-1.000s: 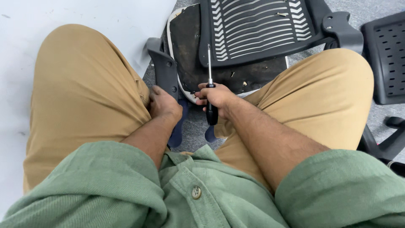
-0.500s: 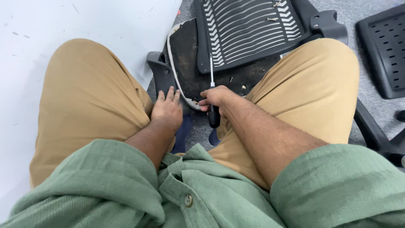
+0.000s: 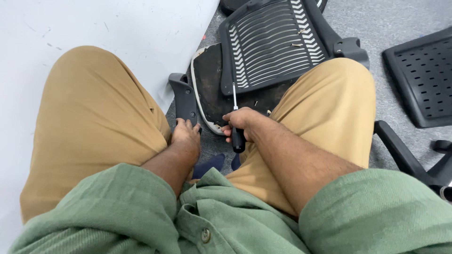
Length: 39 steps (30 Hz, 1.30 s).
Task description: The person uses a screwdriver to remove screws from the armrests of an office chair. They detach the left armrest, then the right armrest, placing them aside.
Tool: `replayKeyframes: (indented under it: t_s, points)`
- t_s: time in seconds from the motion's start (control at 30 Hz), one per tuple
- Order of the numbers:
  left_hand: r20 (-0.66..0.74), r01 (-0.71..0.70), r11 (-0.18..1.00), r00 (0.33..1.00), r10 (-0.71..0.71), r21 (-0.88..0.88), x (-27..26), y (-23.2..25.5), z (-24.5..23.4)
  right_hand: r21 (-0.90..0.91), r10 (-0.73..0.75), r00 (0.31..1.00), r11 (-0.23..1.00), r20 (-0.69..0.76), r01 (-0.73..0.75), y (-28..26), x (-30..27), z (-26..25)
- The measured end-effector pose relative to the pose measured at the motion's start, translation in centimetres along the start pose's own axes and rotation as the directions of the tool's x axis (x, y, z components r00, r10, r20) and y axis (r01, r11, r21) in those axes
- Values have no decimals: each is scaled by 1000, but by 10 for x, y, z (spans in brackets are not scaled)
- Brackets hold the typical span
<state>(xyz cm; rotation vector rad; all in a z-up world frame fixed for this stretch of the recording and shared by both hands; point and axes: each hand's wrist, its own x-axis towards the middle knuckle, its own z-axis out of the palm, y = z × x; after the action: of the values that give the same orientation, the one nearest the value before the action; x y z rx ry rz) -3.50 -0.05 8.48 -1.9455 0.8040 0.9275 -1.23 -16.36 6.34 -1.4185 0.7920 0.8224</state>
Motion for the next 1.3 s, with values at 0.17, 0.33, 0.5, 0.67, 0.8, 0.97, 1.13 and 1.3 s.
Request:
replayKeyframes:
  t_s: [0.17, 0.33, 0.5, 0.67, 0.8, 0.97, 1.13, 1.3]
  points:
    - [76, 11, 998, 997, -15, 57, -4, -3, -9, 3, -33, 999, 999, -11, 33, -1, -15, 1]
    - [123, 71, 994, 989, -81, 84, 2, 1, -11, -15, -36, 999, 999, -26, 35, 3, -22, 0]
    - [128, 99, 988, 985, -114, 122, 9, 4, -13, 23, -70, 997, 997, -28, 71, 7, -21, -3]
    - [106, 118, 992, 987, -123, 52, 9, 8, -27, 97, -110, 992, 989, -54, 115, 9, -17, -5]
    - [-46, 44, 988, 998, -51, -145, 12, 21, -45, 46, -134, 981, 989, -138, 142, 7, -14, -12]
    - [-371, -165, 880, 928, -14, -445, 18, 30, -63, 155, -184, 971, 966, -154, 207, 7, -10, -43]
    - [-390, -242, 696, 919, -58, -676, 26, 35, -79, 91, -205, 907, 963, -368, 255, 16, -32, -98]
    - [-390, -304, 513, 918, -67, -803, 48, 46, -98, -24, -191, 826, 977, -531, 211, 17, -72, -158]
